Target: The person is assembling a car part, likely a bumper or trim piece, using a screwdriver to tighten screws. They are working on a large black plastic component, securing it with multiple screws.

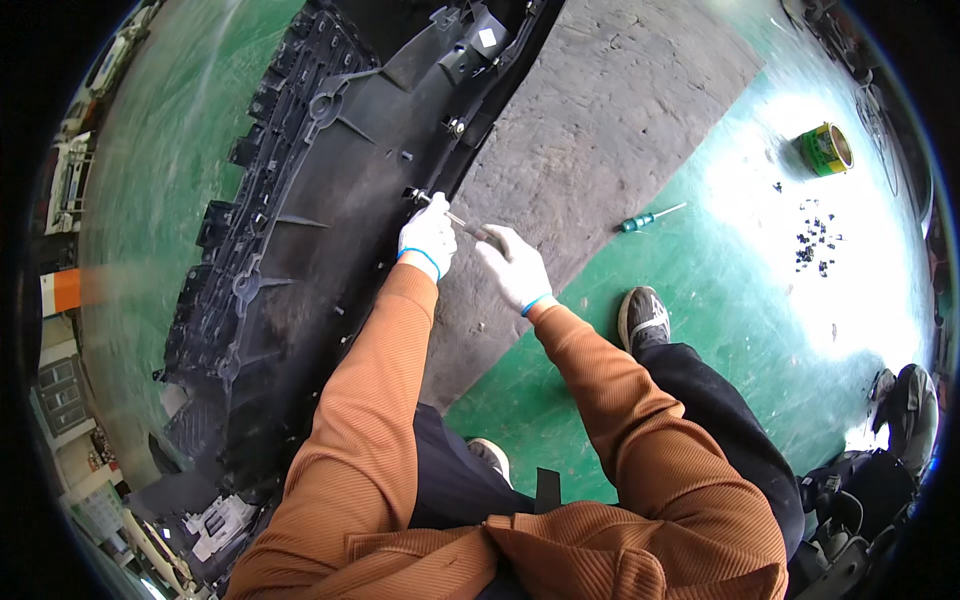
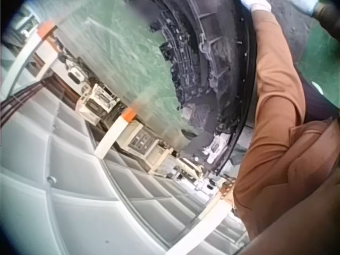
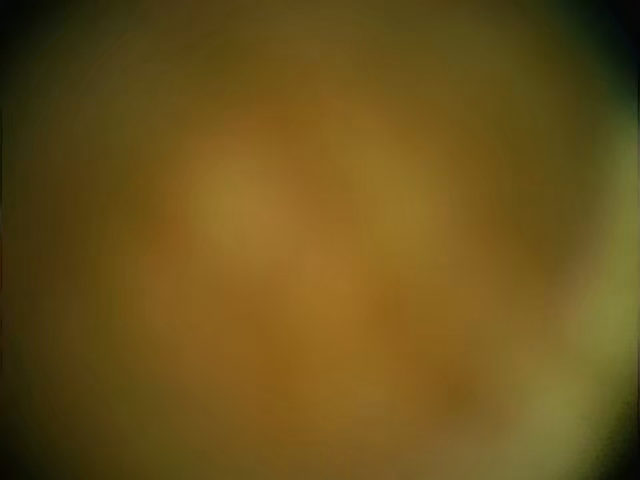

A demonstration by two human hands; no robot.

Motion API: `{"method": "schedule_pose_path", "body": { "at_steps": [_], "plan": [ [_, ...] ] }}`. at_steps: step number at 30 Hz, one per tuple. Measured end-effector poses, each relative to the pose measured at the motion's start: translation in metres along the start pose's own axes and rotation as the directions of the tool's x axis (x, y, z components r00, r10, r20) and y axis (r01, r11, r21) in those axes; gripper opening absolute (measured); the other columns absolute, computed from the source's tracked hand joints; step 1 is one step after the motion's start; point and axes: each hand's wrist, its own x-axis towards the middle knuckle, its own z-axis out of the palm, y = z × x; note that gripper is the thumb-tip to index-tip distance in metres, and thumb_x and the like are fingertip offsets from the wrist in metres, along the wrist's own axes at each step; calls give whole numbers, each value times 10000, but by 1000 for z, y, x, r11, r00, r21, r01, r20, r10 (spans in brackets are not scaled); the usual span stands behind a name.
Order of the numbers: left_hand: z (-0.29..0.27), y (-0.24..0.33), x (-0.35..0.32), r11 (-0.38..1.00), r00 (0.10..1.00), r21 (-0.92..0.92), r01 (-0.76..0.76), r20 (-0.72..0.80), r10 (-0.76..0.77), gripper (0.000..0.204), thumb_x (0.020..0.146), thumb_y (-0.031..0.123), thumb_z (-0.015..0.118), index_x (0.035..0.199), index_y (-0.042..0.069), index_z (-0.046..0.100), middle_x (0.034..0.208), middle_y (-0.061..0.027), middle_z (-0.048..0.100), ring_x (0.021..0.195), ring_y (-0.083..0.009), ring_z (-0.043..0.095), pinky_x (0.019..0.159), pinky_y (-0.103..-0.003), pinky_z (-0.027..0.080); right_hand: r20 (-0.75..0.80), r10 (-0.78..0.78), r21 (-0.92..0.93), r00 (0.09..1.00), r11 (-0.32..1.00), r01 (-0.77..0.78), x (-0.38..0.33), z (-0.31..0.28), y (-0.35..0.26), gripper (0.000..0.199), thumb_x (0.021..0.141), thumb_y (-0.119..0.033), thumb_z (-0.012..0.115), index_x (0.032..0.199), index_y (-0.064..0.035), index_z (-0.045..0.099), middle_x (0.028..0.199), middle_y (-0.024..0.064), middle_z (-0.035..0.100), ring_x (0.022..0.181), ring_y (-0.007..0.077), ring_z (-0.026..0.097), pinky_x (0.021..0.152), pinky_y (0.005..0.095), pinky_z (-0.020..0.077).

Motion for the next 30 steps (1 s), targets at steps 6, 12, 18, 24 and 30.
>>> {"method": "schedule_pose_path", "body": {
  "at_steps": [6, 12, 18, 24, 30],
  "plan": [
    [-13, 3, 1, 996, 998, 74, -41, -48, 44, 218, 1039, 374, 681, 970, 172, 728, 606, 27, 555, 444, -155, 512, 412, -345, 373, 392, 531, 500, 752, 563, -658, 2, -2, -16, 371, 1093, -402, 571, 1184, -59, 677, 770, -6, 590, 650, 128, 547, 715, 331, 506],
    [12, 10, -20, 997, 993, 67, -38, -105, 45, 250, 1053, 389, 666, 938, 167, 663, 589, 61, 466, 400, -99, 397, 372, -284, 300, 229, 274, 165, 934, 935, -314, 3, -8, -21, 406, 1096, -400, 550, 1188, -25, 673, 732, 28, 585, 659, 168, 569, 718, 358, 507],
    [14, 5, -27, 992, 985, 30, -121, -123, 123, 242, 1028, 372, 711, 926, 161, 648, 635, 34, 529, 427, -102, 433, 379, -281, 319, -68, 159, 235, 985, 962, -139, 8, 5, 2, 363, 1095, -392, 562, 1186, -65, 691, 738, 25, 560, 612, 165, 499, 717, 375, 497],
    [-3, 7, -32, 998, 996, -46, -43, -77, 39, 318, 1066, 408, 609, 854, 175, 564, 665, 9, 566, 514, -123, 513, 422, -276, 353, 457, 571, 688, 682, 259, -678, 10, -4, -2, 308, 1089, -357, 576, 1149, -70, 670, 771, 4, 523, 637, 125, 493, 680, 370, 504],
    [-27, 16, -45, 991, 993, -124, 43, 117, -29, 122, 1031, 186, 622, 953, 93, 624, 801, -48, 652, 695, -192, 628, 579, -297, 481, -97, 69, 94, 993, 994, -60, 14, 3, -4, 278, 1085, -354, 596, 1120, -94, 688, 863, 35, 575, 640, 133, 505, 719, 381, 522]
  ]
}}
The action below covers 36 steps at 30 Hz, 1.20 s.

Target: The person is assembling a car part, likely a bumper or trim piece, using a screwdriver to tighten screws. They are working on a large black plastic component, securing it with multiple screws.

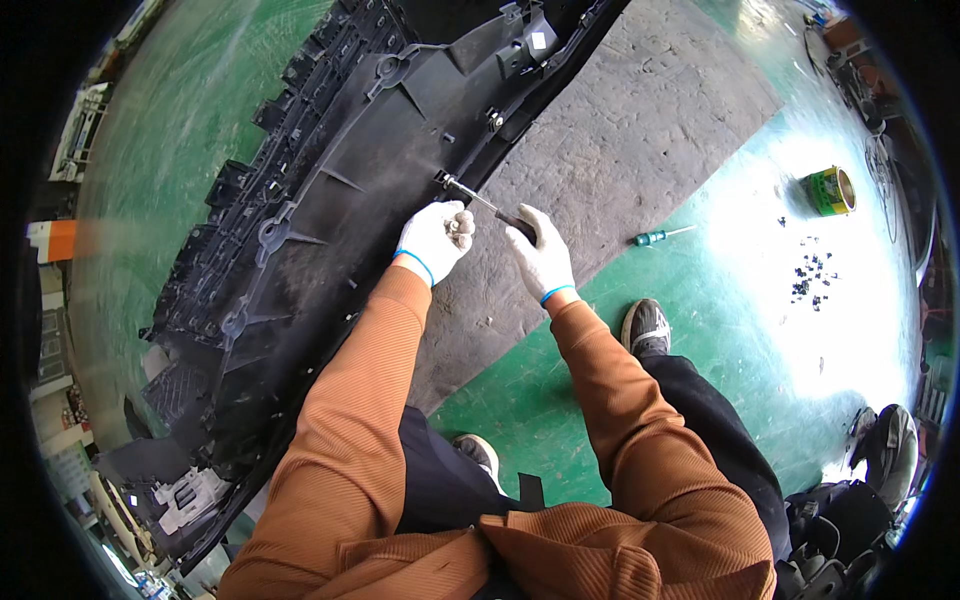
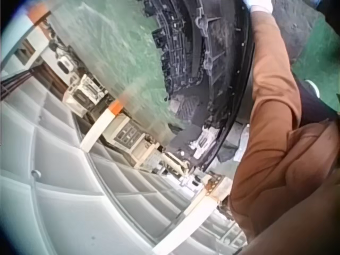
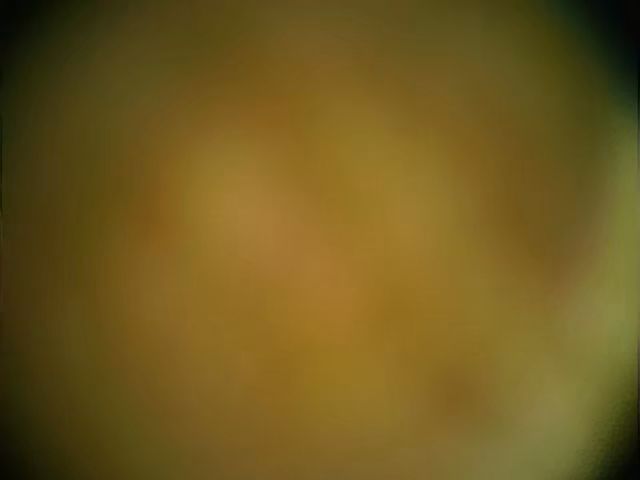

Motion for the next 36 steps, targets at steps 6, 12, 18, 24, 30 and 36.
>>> {"method": "schedule_pose_path", "body": {
  "at_steps": [6, 12, 18, 24, 30, 36],
  "plan": [
    [-23, 23, -37, 975, 960, 219, 19, 270, -79, 157, 1031, 99, 609, 1173, 34, 633, 1058, -100, 696, 877, -204, 674, 713, -282, 537, 415, 550, 467, 725, 556, -688, -5, -6, 0, 368, 1083, -421, 580, 1131, -73, 687, 770, 18, 573, 626, 140, 514, 704, 396, 531],
    [-38, 27, -72, 785, 957, 619, -42, 251, -147, 135, 1059, 168, 646, 1174, 99, 627, 994, -37, 696, 758, -74, 615, 620, -216, 479, 89, 58, -92, 994, 994, -49, -10, -4, -7, 371, 1034, -248, 684, 1338, -43, 632, 1187, 96, 727, 975, 185, 688, 862, 363, 579],
    [-121, -37, -85, 981, 968, 194, -1, 248, -48, 61, 1043, 81, 644, 1101, 93, 661, 1012, -85, 727, 816, -146, 678, 695, -263, 548, 405, 540, 413, 738, 612, -674, -10, 0, -8, 396, 1078, -423, 584, 1109, -39, 679, 706, 10, 501, 588, 159, 508, 687, 365, 535],
    [-157, -60, -94, 989, 963, -125, -84, 244, 113, 212, 986, -76, 520, 1117, 31, 648, 1132, -140, 727, 968, -231, 722, 850, -338, 603, 185, 306, 227, 934, 911, -343, -15, 3, -12, 427, 1053, -298, 666, 1375, -21, 629, 984, 56, 693, 782, 120, 619, 728, 291, 541],
    [-167, -60, -106, 965, 947, -206, -161, 244, 210, 177, 1040, -7, 536, 1154, 42, 663, 1145, -162, 729, 920, -215, 719, 789, -318, 599, 442, 510, 503, 738, 540, -675, 3, -10, -3, 310, 1069, -365, 614, 1050, -58, 648, 773, 25, 546, 634, 136, 503, 688, 355, 500],
    [-180, -47, -114, 929, 930, -309, -204, 235, 283, 143, 1076, 62, 540, 1121, 43, 674, 1161, -176, 734, 913, -202, 713, 763, -313, 579, 365, 423, 391, 829, 739, -549, -24, -15, -19, 319, 1045, -347, 625, 1144, -45, 650, 767, 17, 555, 646, 145, 509, 705, 358, 492]
  ]
}}
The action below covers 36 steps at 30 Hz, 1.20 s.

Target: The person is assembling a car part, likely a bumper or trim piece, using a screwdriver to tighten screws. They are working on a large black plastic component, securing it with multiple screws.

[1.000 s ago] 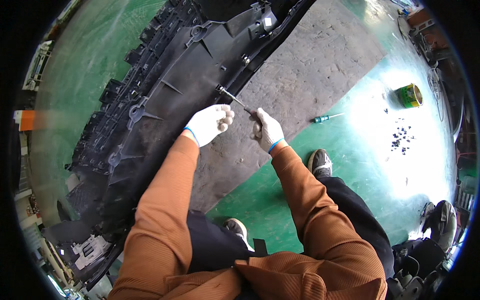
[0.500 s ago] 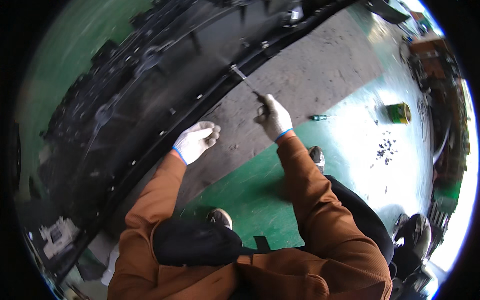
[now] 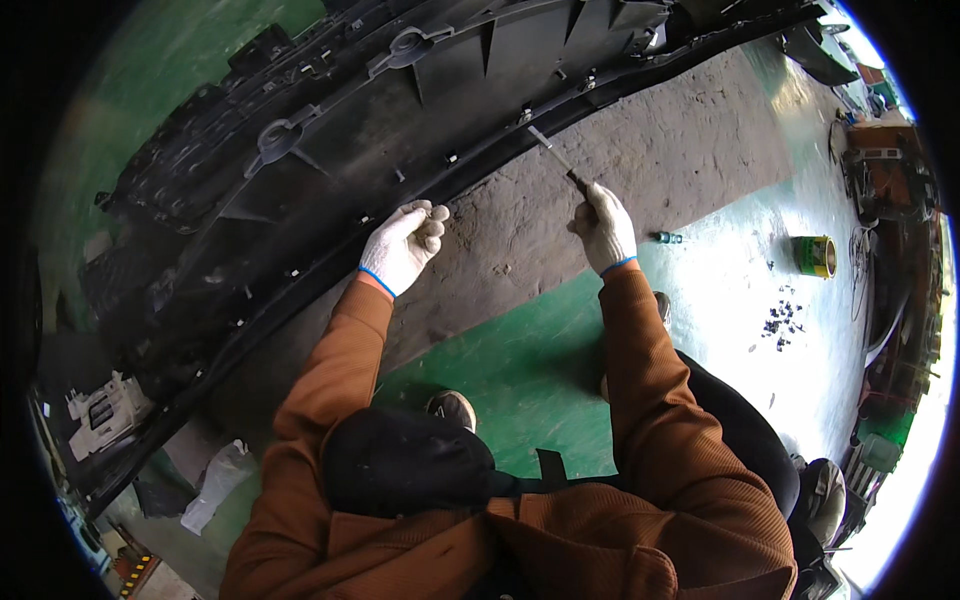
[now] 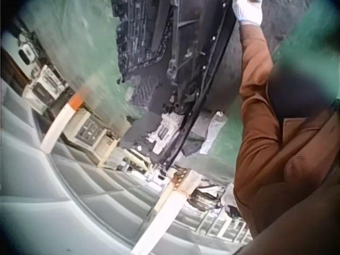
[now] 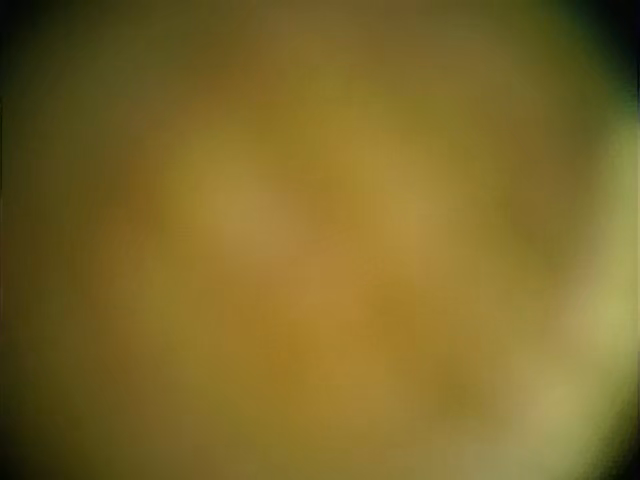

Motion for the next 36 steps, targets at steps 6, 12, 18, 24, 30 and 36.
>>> {"method": "schedule_pose_path", "body": {
  "at_steps": [6, 12, 18, 24, 30, 36],
  "plan": [
    [7, -2, 6, 996, 995, -7, -90, -35, 90, 165, 1082, 34, 539, 1118, 10, 698, 1152, -176, 732, 916, -207, 707, 814, -322, 589, 245, 106, -372, 964, 928, -8, -29, 25, -3, 293, 1023, -249, 637, 1178, -7, 694, 729, 39, 641, 601, 128, 550, 583, 275, 431],
    [9, -4, 13, 988, 988, 58, -144, -52, 147, 154, 1082, 42, 566, 1139, 43, 709, 1167, -153, 732, 876, -183, 693, 785, -301, 586, 265, 129, -419, 956, 908, -6, -33, 29, -10, 263, 1021, -244, 640, 1147, -19, 691, 722, 33, 631, 620, 120, 557, 592, 276, 432],
    [5, -9, 19, 980, 980, 28, -199, -13, 200, 193, 1077, 18, 557, 1201, 79, 691, 1214, -170, 722, 855, -176, 684, 762, -293, 576, 305, 131, -407, 943, 913, 4, -35, 38, -3, 251, 1004, -220, 676, 1126, -2, 696, 779, 17, 628, 699, 119, 580, 651, 287, 463],
    [12, -9, 18, 979, 975, 12, -202, 93, 200, 283, 1039, -79, 526, 1234, 71, 667, 1226, -192, 714, 995, -210, 671, 835, -317, 544, 330, 298, -39, 896, 952, -302, -38, 23, 21, 284, 1032, -241, 676, 1217, -24, 672, 764, 17, 627, 674, 140, 591, 685, 307, 524],
    [23, 2, 18, 971, 980, 205, -125, 177, 89, 334, 989, -103, 543, 1259, 61, 651, 1195, -179, 719, 1059, -203, 664, 818, -307, 493, 393, 413, 165, 822, 848, -504, -36, 3, 44, 289, 1053, -334, 632, 1067, -47, 662, 650, 24, 555, 550, 143, 481, 676, 369, 501],
    [34, 5, 20, 946, 988, 320, -51, 157, 1, 332, 969, -101, 548, 1260, 34, 633, 1196, -219, 715, 992, -213, 659, 792, -311, 509, 434, 438, 269, 787, 770, -578, -36, -11, 56, 275, 1053, -313, 633, 1097, -43, 666, 676, 19, 576, 567, 146, 491, 696, 372, 502]
  ]
}}
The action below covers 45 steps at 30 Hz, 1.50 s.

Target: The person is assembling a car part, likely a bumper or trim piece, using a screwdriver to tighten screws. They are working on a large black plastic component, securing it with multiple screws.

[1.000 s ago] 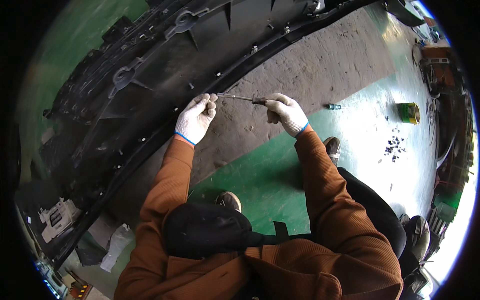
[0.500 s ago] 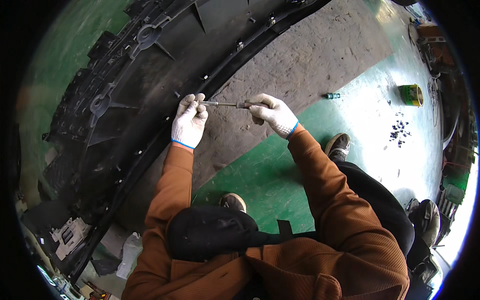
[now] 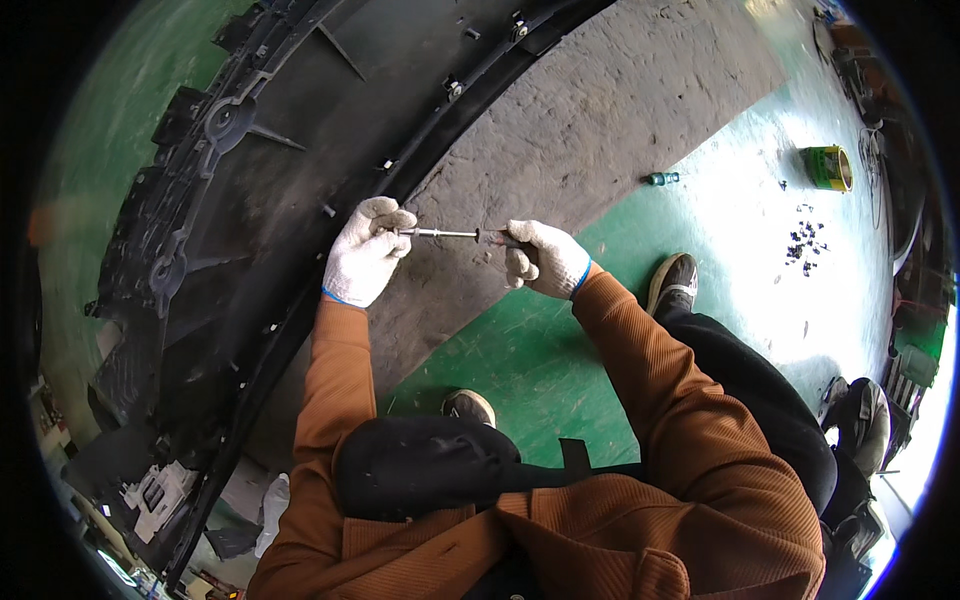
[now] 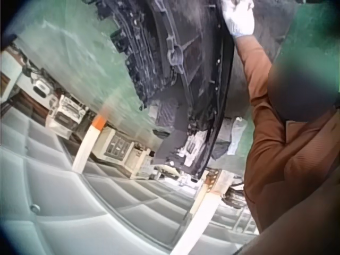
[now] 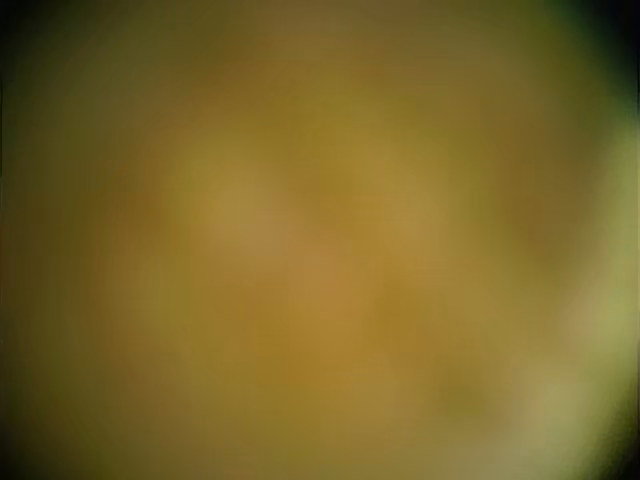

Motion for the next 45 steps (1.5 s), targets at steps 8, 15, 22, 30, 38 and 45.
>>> {"method": "schedule_pose_path", "body": {
  "at_steps": [8, 15, 22, 30, 38, 45],
  "plan": [
    [-7, -5, 10, 999, 1000, 36, 18, 19, -18, 285, 979, -52, 631, 1244, 51, 645, 1202, -229, 718, 918, -191, 656, 754, -295, 507, -10, -88, -147, 996, 985, 85, 1, -10, 9, 360, 968, -69, 751, 1312, -76, 647, 1074, 29, 684, 897, 156, 650, 860, 347, 553],
    [-6, -23, 20, 996, 984, -85, -13, -176, -3, 135, 1046, 71, 642, 1174, 47, 681, 1210, -215, 731, 803, -152, 633, 680, -255, 497, -64, -162, -206, 985, 968, 146, 2, 1, 23, 374, 1003, -149, 730, 1352, -68, 621, 1096, 13, 662, 905, 133, 626, 864, 317, 541],
    [42, -8, 37, 903, 797, 410, 129, -585, 152, 231, 1027, 174, 687, 1174, 0, 728, 868, -58, 704, 639, -103, 586, 548, -260, 434, -188, -299, -529, 935, 833, 160, 9, 43, 38, 419, 1052, -213, 653, 1418, -24, 576, 970, 22, 656, 835, 100, 610, 770, 281, 530],
    [29, -7, 51, 542, 882, 814, 210, -397, 254, 284, 1001, 163, 686, 1199, -37, 720, 706, -35, 607, 635, -110, 526, 613, -293, 454, -255, -379, -577, 890, 798, 175, 17, 55, 45, 405, 1054, -209, 644, 1408, -20, 592, 1029, 24, 672, 828, 92, 612, 755, 263, 530],
    [34, -2, 50, 527, 897, 816, 239, -393, 202, 330, 990, 162, 705, 1262, -24, 695, 688, -40, 606, 612, -112, 524, 591, -302, 452, -246, -399, -591, 883, 784, 190, 21, 59, 44, 410, 1059, -190, 624, 1430, -22, 576, 1121, 26, 667, 874, 93, 619, 788, 267, 541],
    [36, -6, 46, 453, 895, 858, 241, -378, 239, 385, 985, 193, 718, 1318, 4, 677, 680, -42, 630, 605, -107, 545, 581, -312, 460, -256, -501, -629, 827, 736, 251, 27, 63, 58, 423, 1064, -175, 628, 1445, -3, 559, 1078, 39, 670, 885, 101, 629, 754, 261, 533]
  ]
}}
